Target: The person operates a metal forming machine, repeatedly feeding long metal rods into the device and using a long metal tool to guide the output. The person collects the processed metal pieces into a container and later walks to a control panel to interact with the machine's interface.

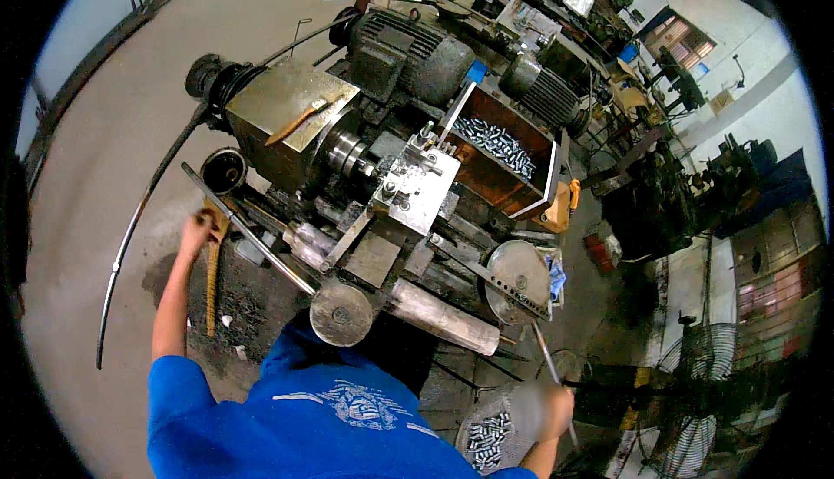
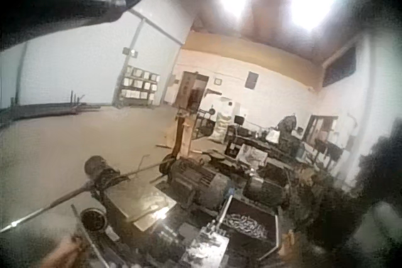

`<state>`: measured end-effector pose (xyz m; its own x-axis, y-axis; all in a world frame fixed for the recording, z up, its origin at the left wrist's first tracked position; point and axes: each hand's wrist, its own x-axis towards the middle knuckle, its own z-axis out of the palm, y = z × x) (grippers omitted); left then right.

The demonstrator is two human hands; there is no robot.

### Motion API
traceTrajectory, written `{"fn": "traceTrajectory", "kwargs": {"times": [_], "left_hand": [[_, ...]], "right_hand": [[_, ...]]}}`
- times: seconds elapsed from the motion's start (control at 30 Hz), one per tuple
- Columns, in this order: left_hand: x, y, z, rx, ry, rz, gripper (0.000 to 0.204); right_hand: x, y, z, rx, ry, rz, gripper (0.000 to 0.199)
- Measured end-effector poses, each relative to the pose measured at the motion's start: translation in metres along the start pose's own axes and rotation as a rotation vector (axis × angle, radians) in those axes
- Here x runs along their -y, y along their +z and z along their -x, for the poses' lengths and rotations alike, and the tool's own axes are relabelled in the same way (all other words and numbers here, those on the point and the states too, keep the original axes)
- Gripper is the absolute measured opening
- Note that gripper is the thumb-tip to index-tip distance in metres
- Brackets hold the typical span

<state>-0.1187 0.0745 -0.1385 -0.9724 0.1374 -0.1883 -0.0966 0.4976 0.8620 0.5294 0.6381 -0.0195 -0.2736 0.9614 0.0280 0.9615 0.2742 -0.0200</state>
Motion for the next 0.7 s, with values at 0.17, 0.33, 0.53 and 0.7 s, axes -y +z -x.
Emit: {"fn": "traceTrajectory", "kwargs": {"times": [0.17,0.33,0.53,0.7], "left_hand": [[-0.108,0.022,0.014,-0.265,0.006,0.314,0.042],[-0.124,0.059,0.007,-0.471,0.004,0.331,0.023],[-0.111,0.054,-0.001,-0.51,0.016,0.208,0.031],[-0.116,0.05,0.002,-0.43,0.029,0.292,0.029]], "right_hand": [[-0.049,0.05,0.042,0.418,0.08,0.014,0.032],[-0.025,0.103,0.141,0.507,0.191,-0.724,0.017],[-0.023,0.247,0.189,0.318,-0.053,-0.299,0.024],[0.07,0.156,0.197,0.434,0.149,-0.595,0.025]]}}
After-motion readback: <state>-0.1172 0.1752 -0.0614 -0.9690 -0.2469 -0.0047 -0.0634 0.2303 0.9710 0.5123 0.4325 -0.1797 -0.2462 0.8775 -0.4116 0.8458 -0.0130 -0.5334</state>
